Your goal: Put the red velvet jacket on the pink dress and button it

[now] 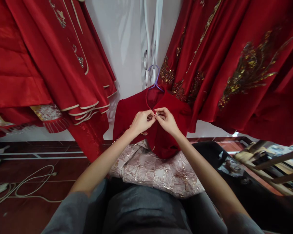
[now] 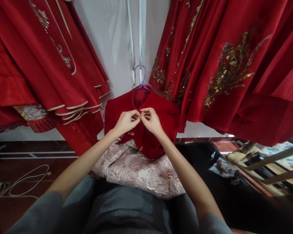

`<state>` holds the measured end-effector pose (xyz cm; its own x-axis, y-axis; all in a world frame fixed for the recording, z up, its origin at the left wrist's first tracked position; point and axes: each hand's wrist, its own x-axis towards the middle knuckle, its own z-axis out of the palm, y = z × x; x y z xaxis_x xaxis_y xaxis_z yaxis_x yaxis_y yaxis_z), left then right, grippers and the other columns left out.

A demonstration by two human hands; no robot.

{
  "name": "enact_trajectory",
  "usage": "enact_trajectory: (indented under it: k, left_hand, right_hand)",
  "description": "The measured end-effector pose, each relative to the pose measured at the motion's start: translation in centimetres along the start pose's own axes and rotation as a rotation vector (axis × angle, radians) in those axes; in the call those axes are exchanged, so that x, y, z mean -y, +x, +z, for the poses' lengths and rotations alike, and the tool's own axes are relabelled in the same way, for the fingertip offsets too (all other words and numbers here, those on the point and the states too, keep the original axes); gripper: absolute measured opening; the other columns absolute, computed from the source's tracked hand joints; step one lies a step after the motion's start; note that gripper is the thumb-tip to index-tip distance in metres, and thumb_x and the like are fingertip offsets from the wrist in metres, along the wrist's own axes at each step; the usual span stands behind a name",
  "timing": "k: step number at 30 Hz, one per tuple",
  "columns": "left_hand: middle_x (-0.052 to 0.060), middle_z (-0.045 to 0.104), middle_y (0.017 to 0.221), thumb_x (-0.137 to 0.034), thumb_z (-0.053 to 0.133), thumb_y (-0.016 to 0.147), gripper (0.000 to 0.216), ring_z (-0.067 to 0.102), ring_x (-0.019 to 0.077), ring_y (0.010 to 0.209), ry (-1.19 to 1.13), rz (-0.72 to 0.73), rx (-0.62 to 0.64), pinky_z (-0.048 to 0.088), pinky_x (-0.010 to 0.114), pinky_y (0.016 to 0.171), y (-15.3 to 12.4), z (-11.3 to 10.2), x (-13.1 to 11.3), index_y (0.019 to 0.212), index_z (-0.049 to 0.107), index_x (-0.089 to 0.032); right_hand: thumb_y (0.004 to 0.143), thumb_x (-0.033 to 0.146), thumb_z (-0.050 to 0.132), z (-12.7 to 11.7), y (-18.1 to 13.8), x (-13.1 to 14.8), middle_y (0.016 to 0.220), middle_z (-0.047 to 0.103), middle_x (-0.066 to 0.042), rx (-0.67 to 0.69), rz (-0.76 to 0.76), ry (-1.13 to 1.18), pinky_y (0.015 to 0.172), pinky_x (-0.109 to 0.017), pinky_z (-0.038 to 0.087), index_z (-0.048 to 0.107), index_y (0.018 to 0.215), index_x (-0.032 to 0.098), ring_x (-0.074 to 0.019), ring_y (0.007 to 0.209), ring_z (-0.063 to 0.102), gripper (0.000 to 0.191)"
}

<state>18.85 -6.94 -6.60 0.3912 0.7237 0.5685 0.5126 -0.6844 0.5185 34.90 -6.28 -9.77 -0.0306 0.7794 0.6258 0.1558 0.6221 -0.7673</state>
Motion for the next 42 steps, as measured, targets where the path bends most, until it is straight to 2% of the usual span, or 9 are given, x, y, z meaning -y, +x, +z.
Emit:
enact_trajectory:
  k: [6,9,13,17,21,25,31,37,42]
  left_hand:
    - [0.007,0.066,0.112,-0.022,0.039,0.089,0.025,0.065,0.0144,0.094,-0.588,-0.327,-0.07,0.055,0.028,0.079,-1.2,3.0,1.0,0.101,0.06,-0.018]
    - [0.009,0.065,0.117,-0.023,0.036,0.091,0.029,0.064,0.0158,0.099,-0.755,-0.392,-0.047,0.054,0.031,0.083,-1.4,3.5,0.6,0.103,0.061,-0.017]
    - [0.011,0.062,0.126,-0.03,0.032,0.094,0.036,0.064,0.0177,0.105,-0.801,-0.414,0.016,0.054,0.032,0.086,-1.5,3.1,0.4,0.113,0.06,-0.018]
    - [0.015,0.055,0.135,-0.04,0.032,0.095,0.042,0.06,0.021,0.114,-0.895,-0.553,0.109,0.054,0.033,0.086,-1.5,3.1,1.1,0.121,0.057,-0.019]
    - [0.011,0.049,0.142,-0.048,0.038,0.093,0.043,0.055,0.023,0.122,-0.838,-0.582,0.1,0.054,0.032,0.081,-1.2,4.4,1.4,0.124,0.055,-0.025]
    - [0.012,0.065,0.118,-0.041,0.041,0.093,0.036,0.067,0.0175,0.09,-0.655,-0.46,0.013,0.054,0.029,0.074,-2.1,4.2,0.7,0.115,0.057,-0.018]
    - [0.007,0.06,0.1,-0.021,0.064,0.074,0.023,0.059,0.0172,0.085,0.131,-0.303,-0.44,0.049,0.032,0.08,-5.9,1.1,2.9,0.095,0.056,-0.019]
    - [0.003,0.063,0.088,-0.02,0.054,0.084,0.016,0.06,0.0156,0.078,0.142,-0.279,-0.362,0.048,0.031,0.078,-7.1,0.8,5.5,0.099,0.048,-0.02]
    - [0.006,0.064,0.095,-0.022,0.063,0.077,0.024,0.06,0.0202,0.089,0.228,-0.279,-0.376,0.046,0.034,0.084,-6.7,0.7,6.0,0.098,0.051,-0.021]
  right_hand:
    - [0.067,0.014,0.064,1.2,-3.8,0.5,0.158,0.01,-0.011,0.211,-0.221,-0.344,0.112,-0.052,0.032,0.021,0.147,0.026,-0.0308,0.145,0.015,0.092]
    - [0.069,0.006,0.055,1.6,-5.5,0.8,0.159,-0.009,-0.005,0.226,-0.181,-0.479,0.1,-0.047,0.047,0.009,0.151,0.028,-0.0333,0.145,0.013,0.097]
    - [0.074,0.006,0.045,0.3,-6.2,0.4,0.154,0.024,-0.011,0.075,-0.074,-0.553,0.074,-0.037,0.057,0.023,0.148,0.026,-0.0307,0.122,0.051,0.08]
    - [0.075,0.019,0.055,-3.0,-5.6,1.1,0.098,0.066,-0.008,-0.144,0.047,-0.649,0.068,-0.035,0.053,0.051,0.122,0.02,-0.0215,0.076,0.064,0.047]
    - [0.074,0.024,0.062,-4.6,-4.7,4.4,0.074,0.061,0.0,-0.195,0.041,-0.542,0.058,-0.027,0.046,0.055,0.102,0.022,-0.014,0.059,0.056,0.028]
    - [0.075,0.033,0.068,-4.0,-4.9,7.1,0.074,0.06,0.0,0.064,0.062,-0.293,0.048,-0.023,0.041,0.059,0.095,0.021,-0.0095,0.054,0.051,0.026]
    - [0.073,0.042,0.073,-2.3,-5.3,6.4,0.065,0.062,0.001,0.24,0.158,-0.128,0.052,-0.024,0.045,0.066,0.094,0.02,-0.0113,0.056,0.055,0.031]
    - [0.087,0.03,0.057,0.8,-3.8,4.3,0.086,0.064,-0.004,0.322,-0.036,-0.345,0.064,-0.026,0.049,0.067,0.108,0.021,-0.0111,0.064,0.057,0.025]
    - [0.085,0.025,0.06,2.8,-2.6,1.8,0.078,0.063,-0.001,0.376,-0.067,-0.311,0.062,-0.025,0.049,0.056,0.112,0.017,-0.012,0.064,0.059,0.029]
